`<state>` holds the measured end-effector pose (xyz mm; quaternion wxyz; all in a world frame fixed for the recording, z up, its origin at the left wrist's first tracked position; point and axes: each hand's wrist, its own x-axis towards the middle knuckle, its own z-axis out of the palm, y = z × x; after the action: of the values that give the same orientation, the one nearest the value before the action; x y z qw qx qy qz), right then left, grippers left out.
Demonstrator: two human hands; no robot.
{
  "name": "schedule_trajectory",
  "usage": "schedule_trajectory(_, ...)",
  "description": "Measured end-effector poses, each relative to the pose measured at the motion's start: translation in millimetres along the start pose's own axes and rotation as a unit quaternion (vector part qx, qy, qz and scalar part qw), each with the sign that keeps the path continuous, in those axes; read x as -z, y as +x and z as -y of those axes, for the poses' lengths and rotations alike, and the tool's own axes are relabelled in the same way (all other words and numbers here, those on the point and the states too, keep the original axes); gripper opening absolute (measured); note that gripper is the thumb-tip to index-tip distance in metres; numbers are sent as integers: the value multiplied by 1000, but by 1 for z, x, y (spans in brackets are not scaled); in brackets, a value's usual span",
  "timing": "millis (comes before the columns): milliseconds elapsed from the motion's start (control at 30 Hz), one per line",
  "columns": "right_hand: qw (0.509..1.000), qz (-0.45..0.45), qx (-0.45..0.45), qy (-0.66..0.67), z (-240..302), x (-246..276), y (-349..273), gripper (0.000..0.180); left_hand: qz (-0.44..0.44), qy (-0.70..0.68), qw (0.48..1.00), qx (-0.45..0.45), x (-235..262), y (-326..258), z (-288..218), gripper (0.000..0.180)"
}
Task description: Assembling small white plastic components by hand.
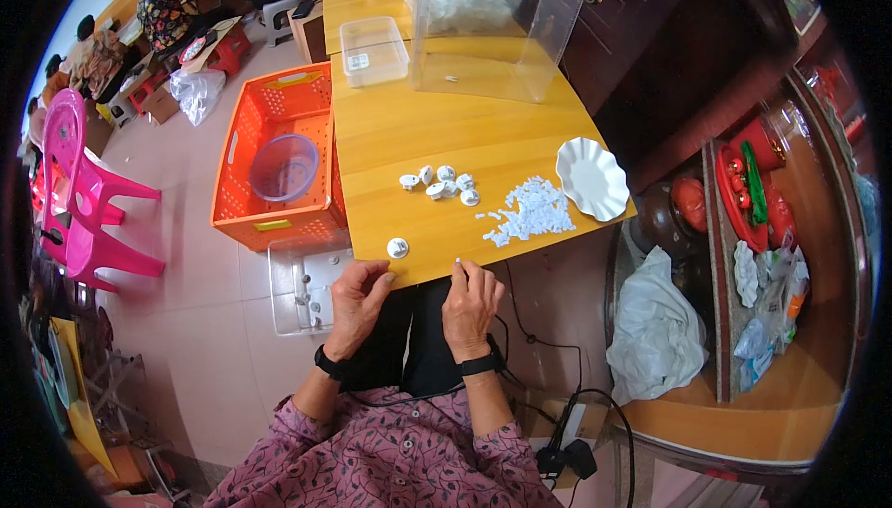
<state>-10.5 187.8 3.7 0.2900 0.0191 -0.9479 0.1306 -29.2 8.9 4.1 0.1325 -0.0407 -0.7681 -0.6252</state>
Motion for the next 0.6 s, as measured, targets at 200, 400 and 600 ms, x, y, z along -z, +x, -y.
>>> schedule_trajectory(200,998,-40,22,42,-1,-4,-1,16,18,1,1000,-4,3,-4,1,15)
schedule_trajectory(400,996,-46,-30,72,10,-2,-4,8,24,-2,1000,6,4,-7,-9,14)
schedule_trajectory(600,756,90,-352,544,25,20,-4,14,43,7,999,15,4,-10,-8,15)
